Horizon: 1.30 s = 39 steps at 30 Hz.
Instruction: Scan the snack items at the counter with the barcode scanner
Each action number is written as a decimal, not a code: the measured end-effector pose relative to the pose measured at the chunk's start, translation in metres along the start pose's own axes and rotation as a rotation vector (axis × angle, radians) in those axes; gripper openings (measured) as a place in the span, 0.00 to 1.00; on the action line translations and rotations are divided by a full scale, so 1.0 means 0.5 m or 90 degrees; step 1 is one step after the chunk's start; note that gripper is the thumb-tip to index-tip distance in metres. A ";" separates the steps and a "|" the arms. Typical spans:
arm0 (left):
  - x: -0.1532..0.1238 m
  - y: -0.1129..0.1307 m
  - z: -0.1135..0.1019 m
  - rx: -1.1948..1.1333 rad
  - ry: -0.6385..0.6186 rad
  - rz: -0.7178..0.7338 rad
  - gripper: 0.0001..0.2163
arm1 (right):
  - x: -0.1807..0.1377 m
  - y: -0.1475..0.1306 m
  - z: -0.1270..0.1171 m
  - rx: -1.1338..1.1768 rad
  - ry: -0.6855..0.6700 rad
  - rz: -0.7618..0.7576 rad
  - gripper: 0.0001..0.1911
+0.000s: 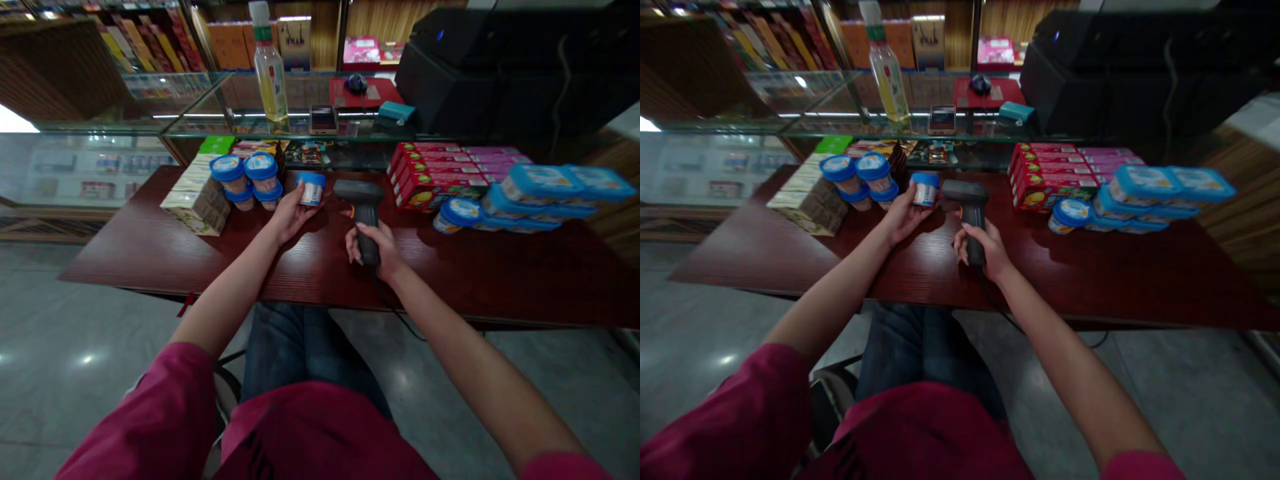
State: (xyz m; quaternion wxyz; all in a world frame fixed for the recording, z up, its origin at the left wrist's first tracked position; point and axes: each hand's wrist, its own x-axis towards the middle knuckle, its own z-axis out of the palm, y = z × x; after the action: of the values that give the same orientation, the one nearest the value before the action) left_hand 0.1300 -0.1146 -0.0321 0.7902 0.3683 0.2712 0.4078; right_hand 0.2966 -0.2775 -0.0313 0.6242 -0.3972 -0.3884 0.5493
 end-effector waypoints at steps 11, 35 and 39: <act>-0.001 -0.004 -0.001 0.041 0.058 0.030 0.11 | -0.011 0.000 0.016 -0.056 -0.027 0.023 0.24; -0.253 0.121 -0.153 0.778 0.248 0.419 0.19 | -0.015 -0.006 0.015 -0.066 0.034 0.003 0.24; -0.283 0.138 -0.177 0.879 0.225 0.466 0.05 | -0.016 -0.007 0.015 -0.078 0.046 -0.004 0.20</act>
State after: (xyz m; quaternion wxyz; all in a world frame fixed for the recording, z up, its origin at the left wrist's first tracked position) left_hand -0.0388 -0.1748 -0.0102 0.1452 0.7696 0.4454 0.4339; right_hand 0.2900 -0.2851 -0.0255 0.6139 -0.4534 -0.3996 0.5079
